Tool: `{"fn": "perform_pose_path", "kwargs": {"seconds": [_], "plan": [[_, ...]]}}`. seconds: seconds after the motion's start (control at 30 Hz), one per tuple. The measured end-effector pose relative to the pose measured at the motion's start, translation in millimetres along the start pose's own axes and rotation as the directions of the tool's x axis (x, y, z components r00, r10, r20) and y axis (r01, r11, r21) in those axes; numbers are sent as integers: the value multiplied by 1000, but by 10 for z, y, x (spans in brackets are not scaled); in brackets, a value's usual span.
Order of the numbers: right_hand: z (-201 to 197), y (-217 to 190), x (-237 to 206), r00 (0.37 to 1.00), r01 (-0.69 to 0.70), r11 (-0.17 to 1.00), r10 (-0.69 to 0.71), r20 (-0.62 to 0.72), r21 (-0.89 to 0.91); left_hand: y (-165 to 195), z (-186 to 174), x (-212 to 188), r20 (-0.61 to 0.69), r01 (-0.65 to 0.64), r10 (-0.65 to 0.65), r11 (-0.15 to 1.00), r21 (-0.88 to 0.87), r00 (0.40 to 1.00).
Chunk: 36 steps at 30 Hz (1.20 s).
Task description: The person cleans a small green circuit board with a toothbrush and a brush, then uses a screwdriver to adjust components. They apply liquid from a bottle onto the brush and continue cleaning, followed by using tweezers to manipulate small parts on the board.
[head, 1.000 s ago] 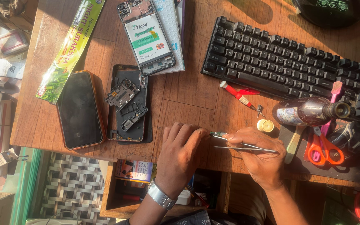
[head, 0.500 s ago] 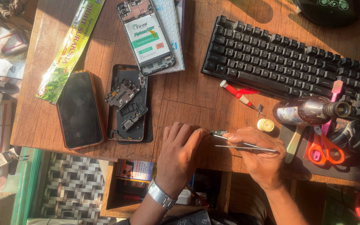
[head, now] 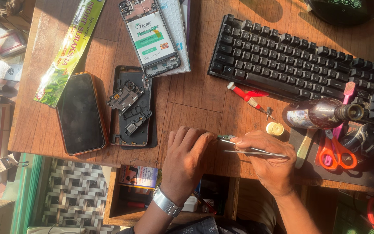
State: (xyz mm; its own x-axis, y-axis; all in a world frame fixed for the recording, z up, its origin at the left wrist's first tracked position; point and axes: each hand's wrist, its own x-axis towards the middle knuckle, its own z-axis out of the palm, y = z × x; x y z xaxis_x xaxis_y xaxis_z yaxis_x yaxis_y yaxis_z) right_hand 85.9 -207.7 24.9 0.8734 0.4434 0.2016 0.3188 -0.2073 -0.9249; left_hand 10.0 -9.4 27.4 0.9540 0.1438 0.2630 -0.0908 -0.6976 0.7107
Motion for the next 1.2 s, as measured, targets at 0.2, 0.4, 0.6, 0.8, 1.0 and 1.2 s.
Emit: {"fn": "perform_pose_path", "kwargs": {"seconds": [0.2, 0.4, 0.6, 0.8, 1.0, 1.2], "plan": [[-4, 27, -22, 998, -60, 994, 60, -5, 87, 1, -5, -1, -3, -8, 8, 1000, 10, 1000], [-9, 43, -23, 1000, -9, 1000, 9, -20, 26, 15, -16, 13, -3, -10, 10, 1000, 8, 1000], [12, 12, 4, 1000, -13, 1000, 14, -18, 10, 13, -21, 11, -7, -9, 9, 1000, 9, 1000], [5, 19, 12, 1000, 16, 999, -16, -3, -41, 8, -2, 5, -4, 1, -1, 1000, 22, 1000], [10, 27, -5, 1000, 0, 998, 1, -22, 64, 1, 2, -7, -6, 0, 0, 1000, 19, 1000], [25, -7, 26, 999, 47, 999, -47, -15, 3, -12, 7, 0, -7, -8, 8, 1000, 26, 1000]]}}
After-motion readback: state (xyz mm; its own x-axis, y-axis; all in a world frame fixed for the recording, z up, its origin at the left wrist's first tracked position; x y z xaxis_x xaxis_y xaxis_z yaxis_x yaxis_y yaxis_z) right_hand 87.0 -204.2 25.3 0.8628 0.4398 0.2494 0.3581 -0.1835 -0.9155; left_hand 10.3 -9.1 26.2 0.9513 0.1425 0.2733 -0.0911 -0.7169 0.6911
